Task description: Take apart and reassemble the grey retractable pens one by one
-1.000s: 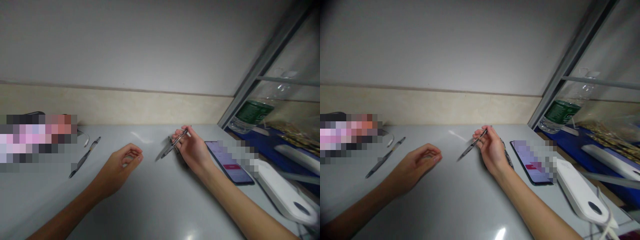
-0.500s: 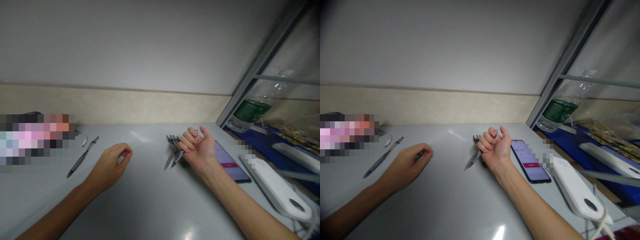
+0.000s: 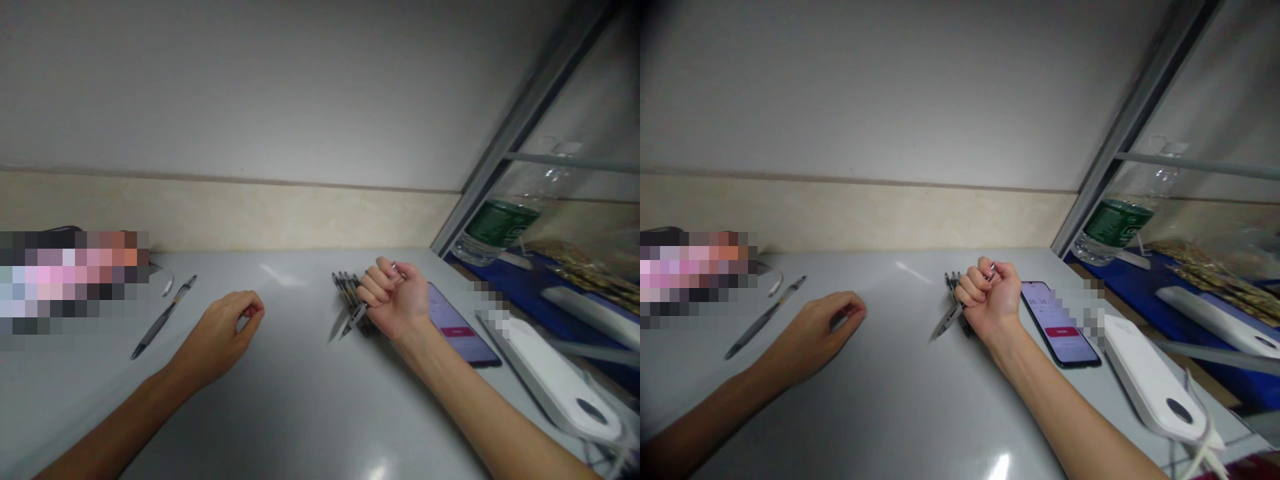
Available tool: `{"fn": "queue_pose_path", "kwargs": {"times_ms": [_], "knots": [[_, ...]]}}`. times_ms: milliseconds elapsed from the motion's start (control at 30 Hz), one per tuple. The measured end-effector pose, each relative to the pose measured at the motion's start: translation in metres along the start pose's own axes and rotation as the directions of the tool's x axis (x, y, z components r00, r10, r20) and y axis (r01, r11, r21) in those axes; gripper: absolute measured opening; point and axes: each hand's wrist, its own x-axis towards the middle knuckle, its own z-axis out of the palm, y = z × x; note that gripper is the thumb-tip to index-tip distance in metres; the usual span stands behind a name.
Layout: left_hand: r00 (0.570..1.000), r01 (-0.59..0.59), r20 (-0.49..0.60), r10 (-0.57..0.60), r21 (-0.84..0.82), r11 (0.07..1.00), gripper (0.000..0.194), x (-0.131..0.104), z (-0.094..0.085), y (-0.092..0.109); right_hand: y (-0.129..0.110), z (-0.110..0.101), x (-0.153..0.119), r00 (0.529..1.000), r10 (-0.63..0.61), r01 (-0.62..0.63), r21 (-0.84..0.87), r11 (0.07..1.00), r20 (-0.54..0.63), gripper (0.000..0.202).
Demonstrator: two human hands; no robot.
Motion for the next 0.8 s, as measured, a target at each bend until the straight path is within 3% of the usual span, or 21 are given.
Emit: {"fn": "queue_pose_path", "kwargs": {"times_ms": [433, 633, 733, 800], "knots": [[1.000, -0.021, -0.009, 0.021, 0.021, 1.000, 0.016, 0.001, -0.003, 0.000, 0.003, 0.003, -0.001, 0.999, -0.010, 0.012, -0.057, 0.998, 0.041, 0.032], [0.996, 0.016, -0.090, 0.004, 0.227, 0.974, 0.015, 0.001, -0.010, -0.011, 0.015, 0.012, 0.003, 1.000, 0.018, -0.017, -0.200, 0.980, 0.000, 0.021], [0.990, 0.080, -0.141, -0.031, 0.356, 0.931, 0.016, 0.002, -0.021, -0.017, 0.027, 0.010, 0.006, 0.999, -0.024, 0.001, -0.429, 0.903, -0.048, 0.032], [0.986, 0.111, -0.157, -0.049, 0.415, 0.903, 0.020, 0.003, -0.031, -0.023, 0.036, 0.005, 0.007, 0.996, -0.090, 0.072, -0.672, 0.737, 0.008, 0.034]]}}
